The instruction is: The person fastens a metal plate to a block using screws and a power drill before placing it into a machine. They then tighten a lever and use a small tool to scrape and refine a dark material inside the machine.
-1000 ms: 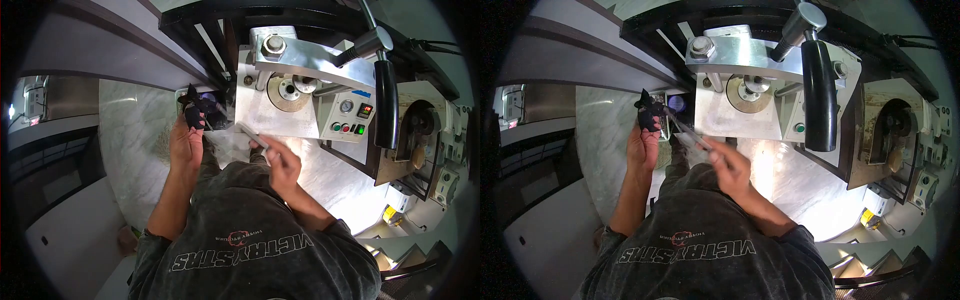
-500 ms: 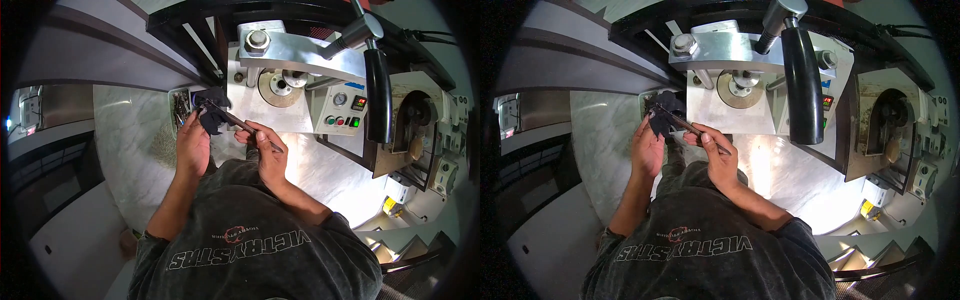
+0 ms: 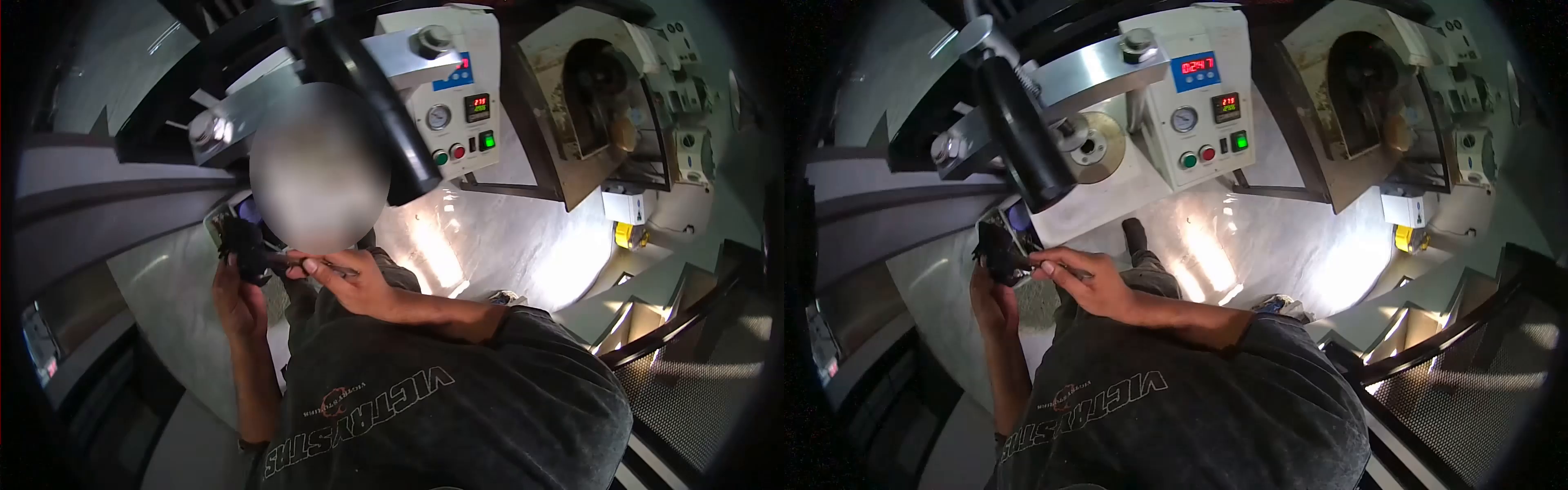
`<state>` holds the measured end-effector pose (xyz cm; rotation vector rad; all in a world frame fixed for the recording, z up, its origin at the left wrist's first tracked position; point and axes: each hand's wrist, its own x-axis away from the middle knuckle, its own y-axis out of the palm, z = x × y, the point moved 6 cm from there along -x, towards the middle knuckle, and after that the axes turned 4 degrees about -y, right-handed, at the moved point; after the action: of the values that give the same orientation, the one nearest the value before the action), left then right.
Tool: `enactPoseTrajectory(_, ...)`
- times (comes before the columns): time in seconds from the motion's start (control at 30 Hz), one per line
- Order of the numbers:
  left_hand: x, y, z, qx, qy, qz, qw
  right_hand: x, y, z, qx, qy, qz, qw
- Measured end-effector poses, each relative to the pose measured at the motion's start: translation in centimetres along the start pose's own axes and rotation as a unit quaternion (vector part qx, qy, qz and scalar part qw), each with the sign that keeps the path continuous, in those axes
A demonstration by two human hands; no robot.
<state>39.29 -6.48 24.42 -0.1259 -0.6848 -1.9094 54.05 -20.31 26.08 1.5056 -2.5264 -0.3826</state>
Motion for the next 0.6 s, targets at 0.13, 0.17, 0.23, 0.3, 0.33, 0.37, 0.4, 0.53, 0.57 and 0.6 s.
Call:
enactPoseTrajectory(0.13,0.3,0.2,-0.5,0.036,-0.083,-0.04,0.995,0.5,0.0,-0.7,0.01,-0.047,-0.002,0.999)
enactPoseTrajectory(0.17,0.2,0.3,-0.8,0.034,-0.082,-0.039,0.995,0.6,0.1,-0.8,0.008,-0.048,-0.002,0.999)
enactPoseTrajectory(0.23,0.1,0.6,-1.5,0.071,-0.067,-0.006,0.995,0.9,0.2,-1.2,0.041,-0.063,0.004,0.997)
enactPoseTrajectory(0.3,-1.4,-1.4,-3.2,0.079,-0.079,-0.039,0.993,1.2,-0.1,-1.4,0.069,-0.082,0.012,0.994)
enactPoseTrajectory(0.33,-2.7,-2.8,-3.6,0.087,-0.088,-0.073,0.99,1.2,-0.3,-1.8,0.097,-0.105,0.017,0.99)
enactPoseTrajectory(0.37,-4.6,-5.1,-2.5,0.144,-0.056,-0.07,0.986,1.7,-0.8,-2.2,0.097,-0.105,0.016,0.99)
enactPoseTrajectory(0.4,-7.8,-11.4,-1.2,0.264,-0.027,-0.074,0.961,2.6,-1.5,-2.7,0.082,-0.063,0.008,0.995)
enactPoseTrajectory(0.53,-7.4,-20.4,8.0,0.087,0.091,0.054,0.991,3.5,-7.1,-2.7,-0.001,0.072,0.123,0.99)
enactPoseTrajectory(0.57,-6.0,-20.6,8.8,0.056,0.091,0.114,0.988,3.2,-9.5,-2.4,0.075,0.123,0.162,0.976)
enactPoseTrajectory(0.6,-5.1,-21.4,8.7,0.055,0.096,0.123,0.986,2.1,-10.6,-4.3,0.111,0.043,0.202,0.972)
